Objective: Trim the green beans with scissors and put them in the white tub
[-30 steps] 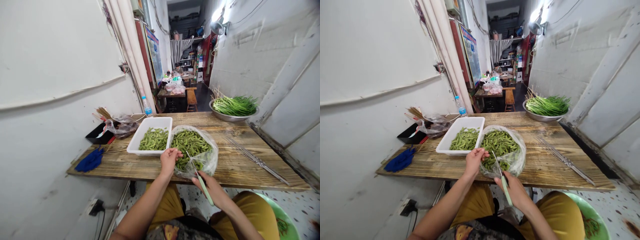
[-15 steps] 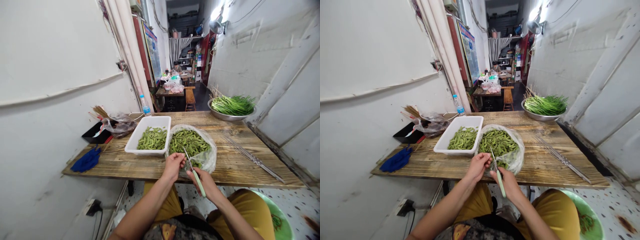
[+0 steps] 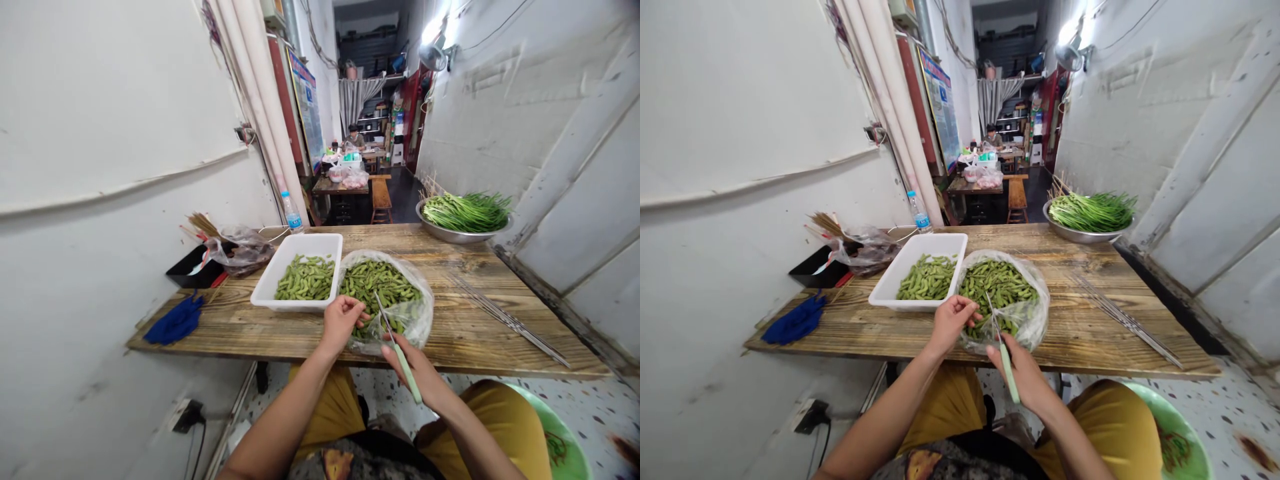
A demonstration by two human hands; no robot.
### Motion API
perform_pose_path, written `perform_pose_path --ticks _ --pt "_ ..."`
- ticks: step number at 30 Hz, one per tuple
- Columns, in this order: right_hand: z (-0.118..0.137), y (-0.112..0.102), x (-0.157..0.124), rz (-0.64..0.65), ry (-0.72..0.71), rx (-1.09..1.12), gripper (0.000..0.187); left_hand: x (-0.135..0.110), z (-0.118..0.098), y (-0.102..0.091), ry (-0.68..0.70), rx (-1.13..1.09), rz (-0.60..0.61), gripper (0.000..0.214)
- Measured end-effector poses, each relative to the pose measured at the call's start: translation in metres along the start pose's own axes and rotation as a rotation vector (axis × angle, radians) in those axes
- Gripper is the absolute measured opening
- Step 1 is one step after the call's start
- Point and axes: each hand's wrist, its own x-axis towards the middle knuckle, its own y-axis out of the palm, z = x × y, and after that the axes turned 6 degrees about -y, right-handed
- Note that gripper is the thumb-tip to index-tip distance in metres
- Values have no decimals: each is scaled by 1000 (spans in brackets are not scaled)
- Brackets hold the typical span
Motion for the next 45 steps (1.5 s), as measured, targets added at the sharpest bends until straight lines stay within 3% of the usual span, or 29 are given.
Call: perform_pose_path --ticks 7,12,17,23,27,30,34,36,38,40,42,45 --pt "7 -7 -1 40 -11 -191 53 -2 3 -3 30 256 31 22" --pt "4 -7 -3 -3 -15 -370 56 -5 -2 -7 155 389 83 17" --pt "3 -7 -1 2 -23 -444 57 -10 -16 -5 -31 301 217 13" --pt "5 -10 0 -10 -64 -442 52 -15 -27 -3 15 342 288 14" --pt "2 -12 2 -6 -85 -417 38 -11 -21 -4 -58 312 308 14" --pt "-3 -17 5 -37 -32 -379 38 4 -20 -19 -22 397 118 21" --pt "-11 -23 5 -64 41 -196 41 27 -31 -50 337 810 -365 27" --pt "-11 -23 3 5 107 45 42 29 -35 -53 431 1004 -487 35" --pt "-7 -20 -1 95 226 383 45 24 -30 -44 481 1110 -408 33" --pt "-3 -16 -7 149 361 734 48 16 -17 -27 503 1144 -126 23" --pt "-1 -13 -13 120 458 972 48 9 0 -10 456 1166 125 16" --pt "-2 -11 -28 -3 480 1052 44 6 21 4 384 1173 175 15"
